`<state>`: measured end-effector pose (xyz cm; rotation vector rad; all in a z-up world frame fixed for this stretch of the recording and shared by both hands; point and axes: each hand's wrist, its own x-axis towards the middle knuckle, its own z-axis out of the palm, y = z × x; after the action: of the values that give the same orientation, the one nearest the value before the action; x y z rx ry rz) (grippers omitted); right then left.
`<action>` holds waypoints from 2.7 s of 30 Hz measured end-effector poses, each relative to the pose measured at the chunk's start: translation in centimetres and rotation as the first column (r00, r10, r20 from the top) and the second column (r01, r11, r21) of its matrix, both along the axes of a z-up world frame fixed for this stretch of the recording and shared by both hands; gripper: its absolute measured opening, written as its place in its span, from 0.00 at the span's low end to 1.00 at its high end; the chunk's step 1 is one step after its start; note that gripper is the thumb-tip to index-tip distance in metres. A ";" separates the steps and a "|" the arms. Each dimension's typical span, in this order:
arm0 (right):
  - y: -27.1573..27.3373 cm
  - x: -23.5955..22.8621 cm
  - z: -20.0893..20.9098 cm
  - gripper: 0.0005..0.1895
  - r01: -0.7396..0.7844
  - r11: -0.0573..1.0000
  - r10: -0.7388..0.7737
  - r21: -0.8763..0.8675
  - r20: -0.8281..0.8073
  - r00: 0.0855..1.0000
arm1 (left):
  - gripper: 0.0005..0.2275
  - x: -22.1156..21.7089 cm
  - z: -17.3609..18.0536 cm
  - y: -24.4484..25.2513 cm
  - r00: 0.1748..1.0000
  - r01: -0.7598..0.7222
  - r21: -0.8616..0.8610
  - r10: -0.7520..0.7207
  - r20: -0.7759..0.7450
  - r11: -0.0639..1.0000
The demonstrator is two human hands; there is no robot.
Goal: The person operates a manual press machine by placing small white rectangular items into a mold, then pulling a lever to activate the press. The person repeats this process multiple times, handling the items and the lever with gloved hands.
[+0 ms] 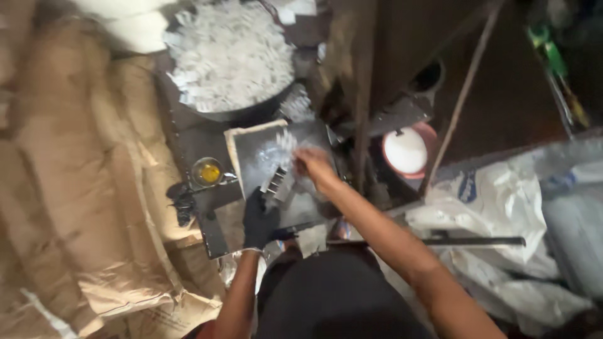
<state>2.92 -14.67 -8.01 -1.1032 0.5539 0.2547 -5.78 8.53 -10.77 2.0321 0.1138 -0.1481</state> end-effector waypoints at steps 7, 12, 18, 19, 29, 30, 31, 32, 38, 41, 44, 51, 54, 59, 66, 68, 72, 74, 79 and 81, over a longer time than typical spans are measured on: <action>2.0 8.4 5.8 0.21 -0.090 0.577 0.554 -0.812 0.308 0.773 | 0.49 0.4 4.2 -1.4 0.983 0.055 0.203 -0.089 0.161 0.978; 2.0 0.3 8.3 0.42 0.259 -0.136 0.971 -0.956 -0.077 0.227 | 0.44 1.1 7.2 -2.2 0.983 -0.026 0.239 -0.019 0.182 0.971; 2.5 1.2 9.6 0.14 0.101 -0.446 0.888 -0.889 -0.425 0.178 | 0.18 3.1 8.7 -3.4 0.996 0.072 0.388 -0.046 -0.075 0.919; 2.4 1.1 9.5 0.11 0.027 -0.532 0.839 -0.846 -0.522 0.155 | 0.20 3.0 8.5 -3.4 0.998 0.030 0.374 -0.045 0.031 0.927; -2.3 -11.5 11.3 0.09 0.150 0.217 0.766 -0.965 0.263 0.586 | 0.19 -2.7 2.2 -5.0 0.924 -0.117 -0.093 0.074 -0.376 0.989; -3.8 -13.4 11.6 0.09 0.255 0.238 0.709 -0.937 0.347 0.614 | 0.19 -3.1 1.4 -5.7 0.919 -0.010 -0.159 -0.054 -0.390 0.987; -5.4 -14.9 11.8 0.09 0.359 0.250 0.646 -0.899 0.431 0.630 | 0.19 -3.2 0.9 -6.7 0.952 0.137 -0.186 -0.181 -0.245 0.973; -7.0 -16.0 11.9 0.07 0.364 0.231 0.510 -0.902 0.431 0.744 | 0.19 -2.8 0.5 -8.2 0.948 0.298 -0.183 -0.313 -0.059 0.937; -13.3 -16.6 9.6 0.07 0.335 0.051 0.089 -0.941 0.339 0.937 | 0.18 5.8 2.3 -19.3 0.929 0.210 0.009 -0.202 0.310 0.978; -13.9 -16.2 8.2 0.08 0.307 0.026 0.094 -0.951 0.308 0.947 | 0.20 10.8 3.5 -22.1 0.875 0.315 0.180 -0.358 0.325 0.932; -14.3 -16.7 7.7 0.09 0.275 0.040 0.106 -0.961 0.278 0.955 | 0.16 12.4 3.3 -22.9 0.880 0.387 0.303 -0.447 0.161 0.871; -13.7 -16.6 11.2 0.05 0.347 0.250 0.242 -0.904 0.405 0.882 | 0.16 7.0 4.4 -20.7 0.959 0.209 0.272 -0.252 0.131 0.939; -11.6 -17.4 12.6 0.07 0.337 0.345 0.241 -0.876 0.430 0.870 | 0.17 2.7 4.9 -17.8 0.984 0.113 0.264 -0.145 0.104 0.958; -6.6 -18.1 9.7 0.21 -0.330 0.757 0.326 -0.563 -0.113 0.939 | 0.18 -3.6 3.7 -11.9 0.996 0.069 0.178 -0.078 0.046 0.982; -1.3 -11.0 -1.2 0.48 -0.326 0.740 0.391 -0.588 -0.019 0.920 | 0.20 -4.7 4.1 -3.5 0.978 -0.087 -0.063 0.098 0.184 0.994; -0.1 -10.3 -2.5 0.48 -0.304 0.868 0.291 -0.392 -0.095 0.952 | 0.20 -2.0 4.9 -2.1 0.991 -0.083 -0.045 0.087 0.101 0.996; 2.4 -8.9 -2.6 0.47 -0.157 0.982 0.144 -0.105 -0.121 0.982 | 0.31 3.8 6.5 -0.9 0.951 0.293 -0.046 -0.296 -0.087 0.955; 3.0 -8.2 -2.1 0.46 -0.136 0.987 0.123 -0.085 -0.135 0.983 | 0.35 4.8 7.2 -1.3 0.924 0.350 0.051 -0.336 -0.181 0.935; 1.4 -10.4 0.4 0.35 -0.112 0.985 0.098 -0.128 -0.107 0.989 | 0.40 4.2 8.9 -3.9 0.964 0.265 0.296 -0.251 -0.085 0.918; -0.6 -13.5 2.4 0.21 -0.173 0.878 0.226 -0.446 0.069 0.972 | 0.35 3.9 9.4 -5.4 0.978 0.178 0.375 -0.122 -0.170 0.910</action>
<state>-10.58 -15.28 -5.65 -1.6098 0.3970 0.2472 -1.89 3.10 -1.40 2.4276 0.0796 -0.3961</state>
